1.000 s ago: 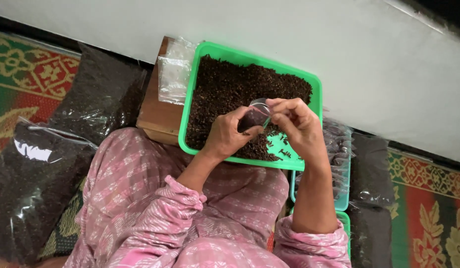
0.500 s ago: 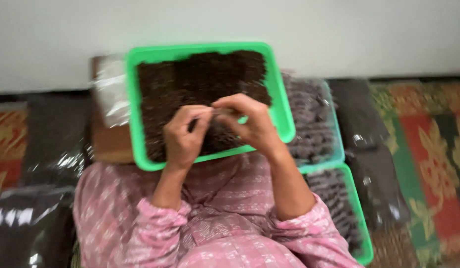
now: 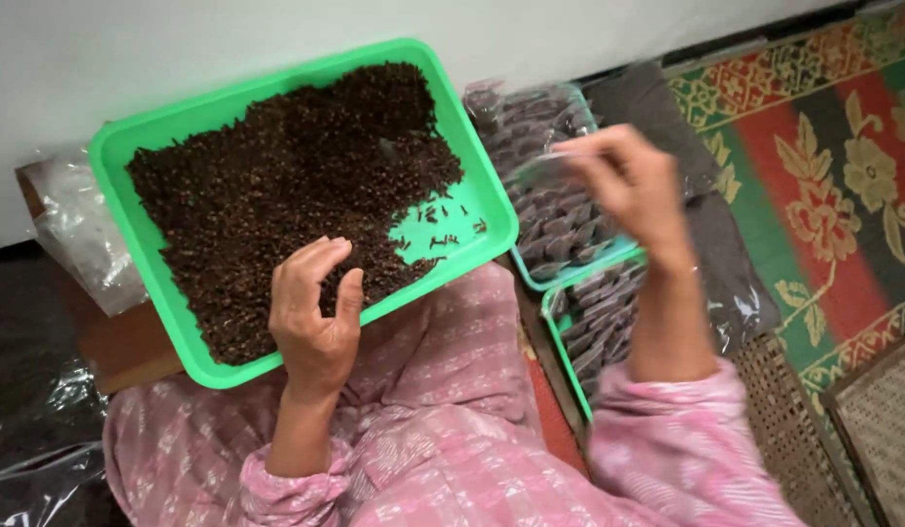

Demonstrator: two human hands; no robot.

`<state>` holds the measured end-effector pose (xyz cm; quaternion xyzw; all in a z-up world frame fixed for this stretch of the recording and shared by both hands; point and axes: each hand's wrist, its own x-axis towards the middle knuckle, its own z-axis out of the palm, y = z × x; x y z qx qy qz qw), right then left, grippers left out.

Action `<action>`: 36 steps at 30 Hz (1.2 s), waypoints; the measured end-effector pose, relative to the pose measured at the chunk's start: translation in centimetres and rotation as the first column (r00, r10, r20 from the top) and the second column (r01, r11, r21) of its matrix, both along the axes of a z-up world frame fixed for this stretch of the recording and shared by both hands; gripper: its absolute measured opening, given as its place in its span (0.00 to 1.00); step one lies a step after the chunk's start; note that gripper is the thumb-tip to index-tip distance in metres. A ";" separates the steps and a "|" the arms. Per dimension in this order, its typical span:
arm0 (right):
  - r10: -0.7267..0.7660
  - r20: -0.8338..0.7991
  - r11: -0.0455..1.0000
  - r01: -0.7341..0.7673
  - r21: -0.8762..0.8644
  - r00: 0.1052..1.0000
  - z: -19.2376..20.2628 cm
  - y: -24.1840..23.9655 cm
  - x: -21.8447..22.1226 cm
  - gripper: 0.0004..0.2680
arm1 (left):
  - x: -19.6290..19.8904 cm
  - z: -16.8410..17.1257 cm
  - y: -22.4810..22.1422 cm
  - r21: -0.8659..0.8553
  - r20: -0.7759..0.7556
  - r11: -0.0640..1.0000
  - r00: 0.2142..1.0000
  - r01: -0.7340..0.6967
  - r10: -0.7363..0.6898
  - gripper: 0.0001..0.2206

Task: The person fills small plastic bags with cloves from a green tray by hand, then places the filled bags into a larger container.

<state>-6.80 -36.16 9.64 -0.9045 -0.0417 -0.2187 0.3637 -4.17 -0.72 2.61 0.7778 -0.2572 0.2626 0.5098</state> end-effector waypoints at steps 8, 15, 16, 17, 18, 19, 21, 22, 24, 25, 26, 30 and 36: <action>-0.409 -0.449 0.910 0.391 -0.137 0.795 -11.9 -17.5 -9.0 0.05 | 0.2 -0.6 0.1 0.019 -0.026 1.000 1.000 0.016 -0.015 0.08; -0.571 -0.629 0.819 0.414 -0.397 0.528 -26.2 -26.9 -11.4 0.06 | 0.0 -0.7 0.1 0.035 -0.063 0.999 0.998 0.001 0.001 0.08; -0.569 -0.630 0.821 0.412 -0.396 0.528 -27.1 -27.4 -11.2 0.06 | 0.1 -0.8 0.0 0.036 -0.064 0.999 0.998 -0.001 0.003 0.08; -0.564 -0.659 0.823 0.403 -0.400 0.498 -27.9 -27.9 -10.9 0.06 | 0.1 -0.8 0.0 0.047 -0.051 0.999 0.999 -0.004 0.006 0.08; -0.557 -0.687 0.826 0.393 -0.403 0.467 -28.8 -28.4 -10.6 0.06 | 0.2 -0.9 0.0 0.058 -0.037 0.998 0.999 -0.007 0.009 0.08; -0.554 -0.689 0.828 0.390 -0.402 0.468 -29.1 -28.0 -10.2 0.06 | 0.1 -0.8 0.0 0.060 -0.038 0.998 0.999 -0.010 0.012 0.08; -0.546 -0.710 0.836 0.353 -0.421 0.445 -29.6 -27.3 -9.6 0.06 | 0.0 -0.6 0.0 0.069 -0.059 0.998 0.998 -0.012 0.016 0.08; -0.544 -0.711 0.837 0.352 -0.420 0.445 -30.4 -28.1 -9.6 0.06 | 0.0 -0.5 -0.1 0.071 -0.060 0.997 0.998 -0.013 0.018 0.08; -0.555 -0.696 0.832 0.304 -0.465 0.456 -32.0 -29.5 -9.3 0.09 | 0.0 -0.4 -0.2 0.078 -0.078 0.997 0.997 -0.016 0.023 0.08; -0.553 -0.697 0.833 0.301 -0.464 0.456 -32.2 -29.3 -9.4 0.09 | -0.1 -0.3 -0.2 0.080 -0.080 0.997 0.997 -0.018 0.025 0.08; -0.545 -0.716 0.838 0.264 -0.477 0.435 -32.3 -29.1 -9.4 0.12 | -0.1 -0.2 -0.2 0.086 -0.087 0.996 0.996 -0.020 0.027 0.08; -0.516 -0.788 0.857 0.223 -0.466 0.337 -29.4 -26.0 -9.4 0.21 | 0.0 -0.6 -0.2 0.112 -0.044 0.993 0.998 -0.037 0.042 0.08; -0.576 -0.757 0.817 0.174 -0.550 0.309 -30.5 -27.2 -8.5 0.17 | -0.2 -0.4 -0.4 0.128 -0.053 0.990 0.996 -0.061 0.068 0.08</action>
